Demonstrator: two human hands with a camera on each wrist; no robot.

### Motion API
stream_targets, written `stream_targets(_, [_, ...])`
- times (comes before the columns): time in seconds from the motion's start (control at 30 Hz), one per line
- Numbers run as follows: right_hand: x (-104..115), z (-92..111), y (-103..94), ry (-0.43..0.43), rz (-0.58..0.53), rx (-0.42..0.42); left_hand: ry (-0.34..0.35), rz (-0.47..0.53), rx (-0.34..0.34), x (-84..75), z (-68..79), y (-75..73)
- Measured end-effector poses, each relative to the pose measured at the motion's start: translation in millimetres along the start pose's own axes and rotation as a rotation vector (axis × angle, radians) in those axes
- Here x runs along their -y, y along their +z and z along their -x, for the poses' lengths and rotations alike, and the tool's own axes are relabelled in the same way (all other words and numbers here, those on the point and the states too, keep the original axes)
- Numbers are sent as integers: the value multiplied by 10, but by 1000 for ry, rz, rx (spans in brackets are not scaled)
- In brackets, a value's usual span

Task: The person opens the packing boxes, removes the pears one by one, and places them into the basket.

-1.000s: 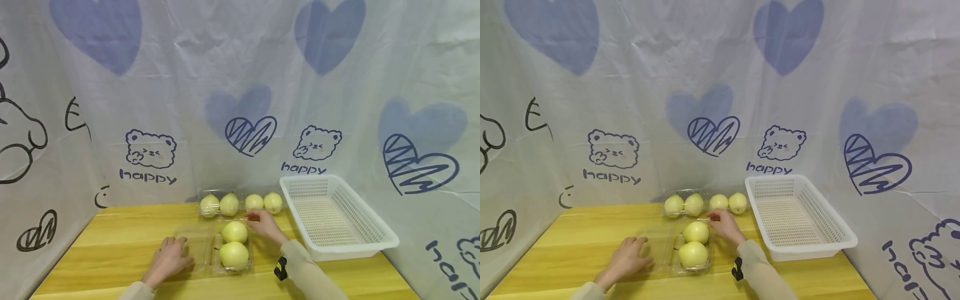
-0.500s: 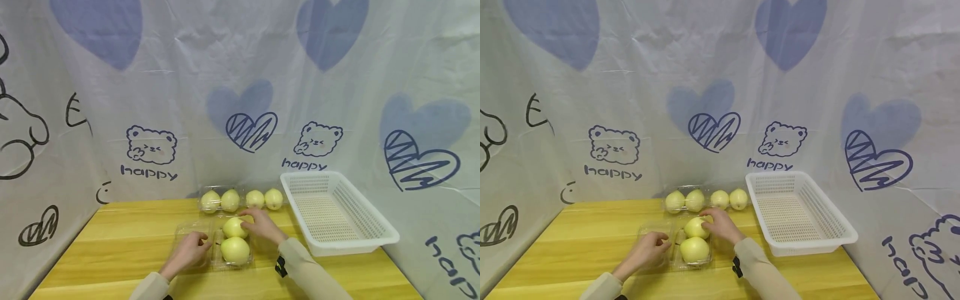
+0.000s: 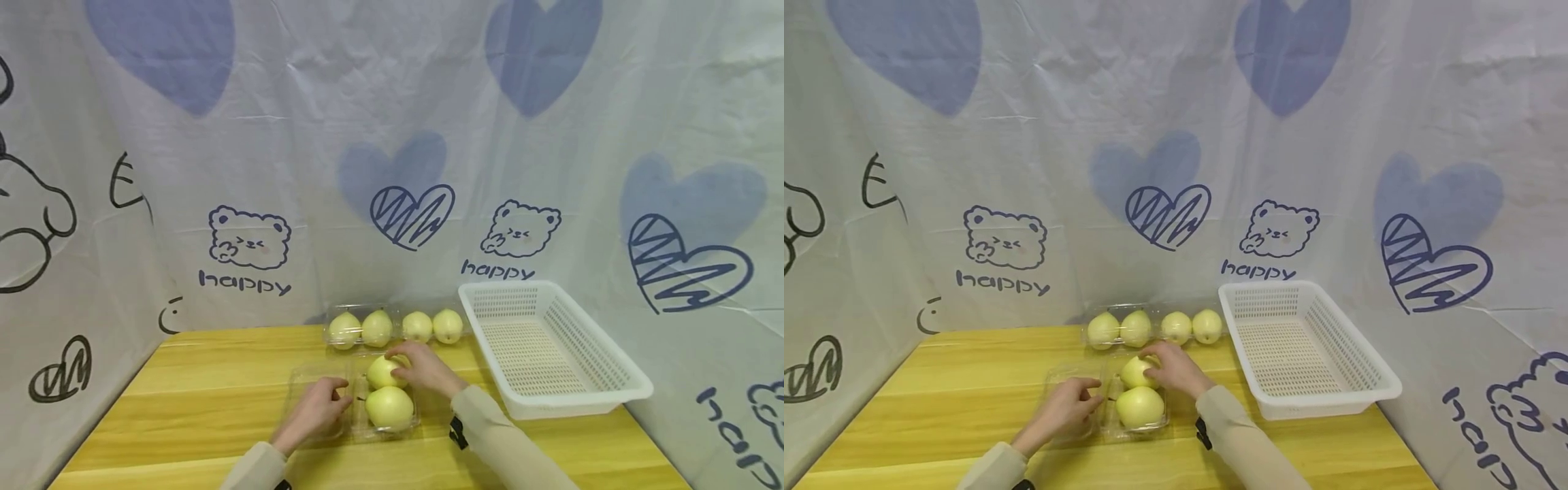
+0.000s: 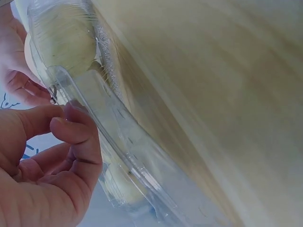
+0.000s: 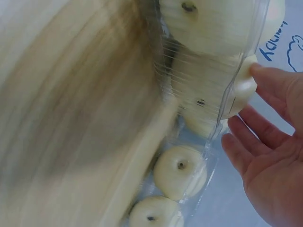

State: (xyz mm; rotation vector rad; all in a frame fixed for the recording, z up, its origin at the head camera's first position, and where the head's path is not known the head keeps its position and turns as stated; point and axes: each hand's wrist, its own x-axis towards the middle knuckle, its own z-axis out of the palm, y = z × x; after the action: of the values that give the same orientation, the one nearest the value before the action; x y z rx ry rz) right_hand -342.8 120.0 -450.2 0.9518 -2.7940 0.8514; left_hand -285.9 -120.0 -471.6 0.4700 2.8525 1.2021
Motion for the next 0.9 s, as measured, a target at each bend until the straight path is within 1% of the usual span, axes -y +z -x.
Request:
stream_targets(0.23, [30, -68, -43, -21, 113, 154, 44, -42, 4, -20, -21, 8])
stream_targets(0.3, [30, -100, -46, -22, 150, 190, 48, -40, 12, -18, -30, 12])
stream_targets(0.37, [33, -140, -51, -42, 198, 215, 46, -28, 21, -15, -37, 17])
stream_targets(0.43, [49, -179, -51, -78, 259, 230, 44, -16, 26, -12, -40, 19])
stream_targets(0.53, [80, -216, -30, -151, 383, 252, 39, -13, 28, -9, -39, 24])
stream_targets(0.67, [116, -220, 23, -183, 492, 276, 37, -20, 31, -9, -40, 31])
stream_targets(0.8, [124, -211, 38, -177, 518, 276, 43, -29, 25, -15, -35, 33])
stream_targets(0.9, [116, -198, 32, -177, 514, 277, 36, -32, 23, -17, -32, 38])
